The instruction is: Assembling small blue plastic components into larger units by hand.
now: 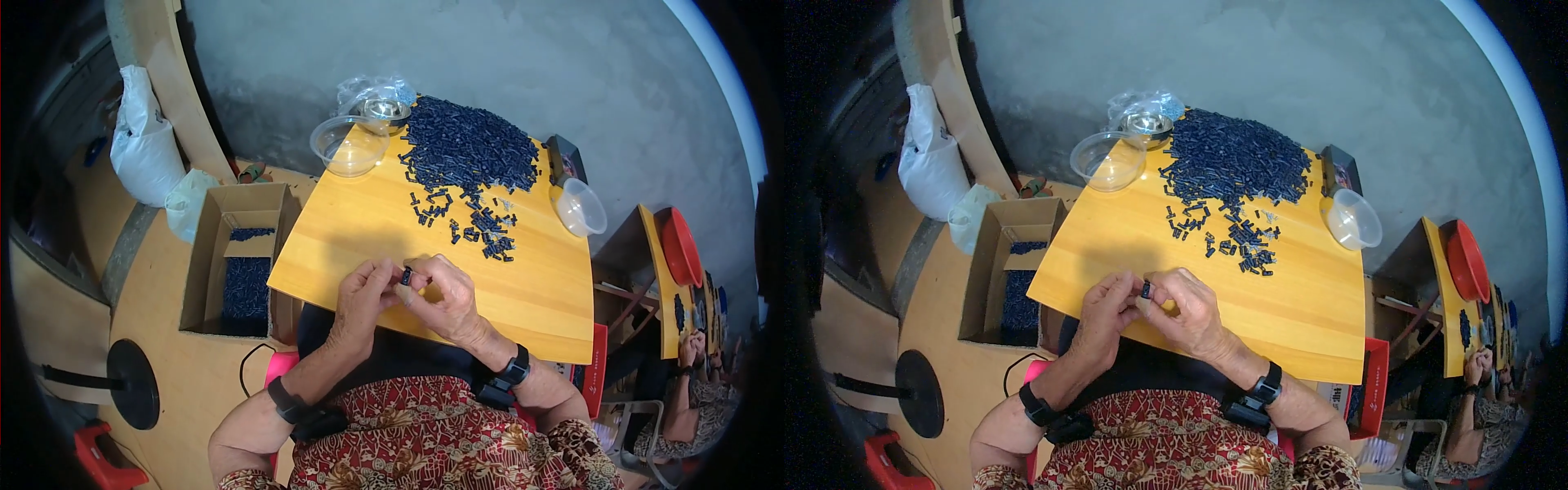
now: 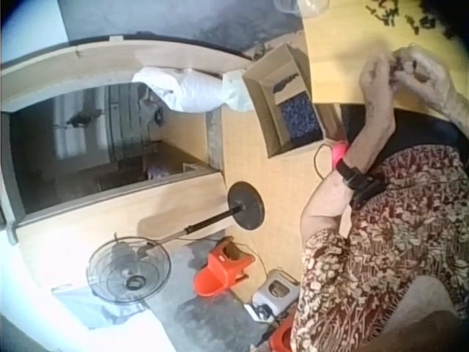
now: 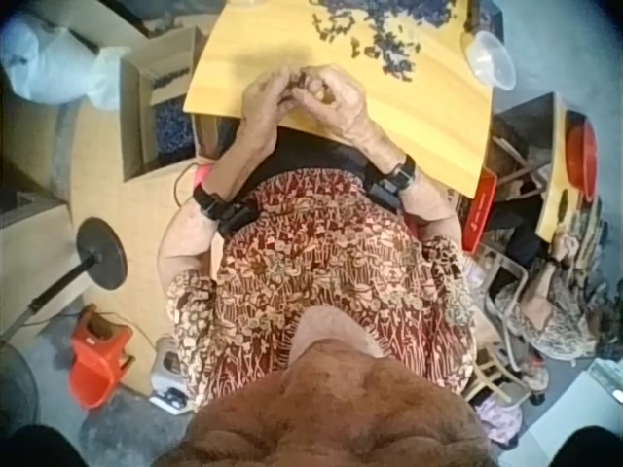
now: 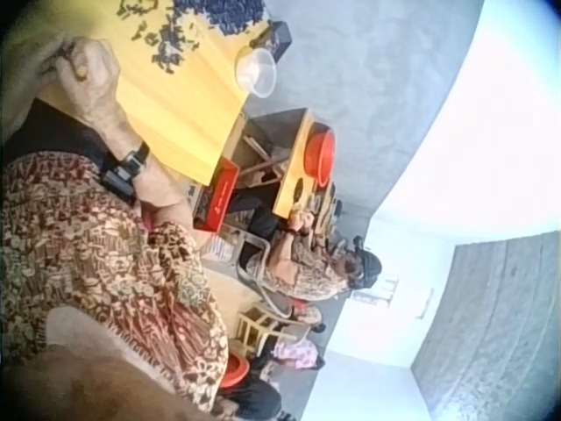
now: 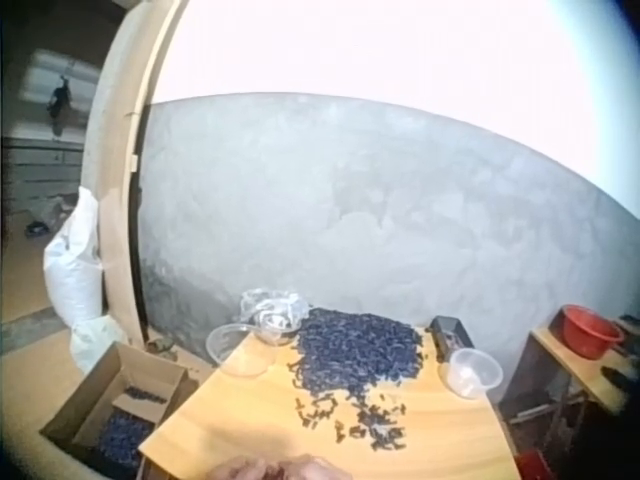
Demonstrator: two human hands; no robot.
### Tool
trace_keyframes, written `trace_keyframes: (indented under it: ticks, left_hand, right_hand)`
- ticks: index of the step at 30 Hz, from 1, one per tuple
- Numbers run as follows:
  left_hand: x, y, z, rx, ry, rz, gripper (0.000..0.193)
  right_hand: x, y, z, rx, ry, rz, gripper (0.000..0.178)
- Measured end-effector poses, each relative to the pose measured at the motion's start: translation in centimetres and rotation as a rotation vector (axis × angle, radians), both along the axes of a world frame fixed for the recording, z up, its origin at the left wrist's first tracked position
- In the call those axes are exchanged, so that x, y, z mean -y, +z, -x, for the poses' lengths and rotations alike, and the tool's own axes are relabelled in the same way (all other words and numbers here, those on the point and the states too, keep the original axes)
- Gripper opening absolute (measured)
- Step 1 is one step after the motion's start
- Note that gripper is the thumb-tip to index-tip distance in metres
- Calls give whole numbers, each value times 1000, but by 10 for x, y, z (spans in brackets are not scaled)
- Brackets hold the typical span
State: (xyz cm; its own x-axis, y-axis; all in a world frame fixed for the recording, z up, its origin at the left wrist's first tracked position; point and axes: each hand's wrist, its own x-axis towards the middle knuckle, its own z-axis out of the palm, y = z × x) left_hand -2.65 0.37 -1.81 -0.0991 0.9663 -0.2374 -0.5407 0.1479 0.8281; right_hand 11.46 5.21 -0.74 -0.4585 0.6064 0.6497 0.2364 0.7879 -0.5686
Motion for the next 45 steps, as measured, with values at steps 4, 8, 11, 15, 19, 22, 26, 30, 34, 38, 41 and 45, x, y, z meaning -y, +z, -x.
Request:
trace_keyframes:
  ticks: [4,8,11,15,19,22,26,30,34,38,41,45]
  left_hand:
    - [2,5,0,0,-41,-20,24]
    - [1,3,0,-24,-69,-40,18]
    - [2,8,3,-59,-107,-49,15]
    - [2,7,5,-63,-86,-56,15]
    - [1,7,6,-57,-98,-1,21]
    - [1,7,7,-27,-97,18,23]
    - [1,7,9,-16,-142,2,25]
    - [0,8,10,-76,-162,7,25]
    - [-1,6,10,-65,-162,2,24]
    - [-2,0,7,-107,-171,-50,24]
    - [-2,1,5,-141,-151,-71,24]
    - [-5,-3,9,-107,-187,-64,23]
  right_hand:
    - [-1,0,-2,-4,-23,28,26]
    - [-1,-2,-1,-8,-34,34,24]
    - [-2,-3,-1,8,-18,29,23]
    - [0,-3,2,-6,-17,50,23]
    - [-1,-4,1,-29,-20,64,23]
    - [-1,-5,1,-35,-19,63,23]
    - [-3,-8,0,-21,-42,51,21]
    - [-3,-9,0,-13,-47,40,20]
    - [-3,-8,0,12,-48,44,20]
    - [-4,-7,-1,40,-51,33,20]
    - [-3,-7,-1,40,-44,37,21]
    - [-1,-6,1,11,-53,82,23]
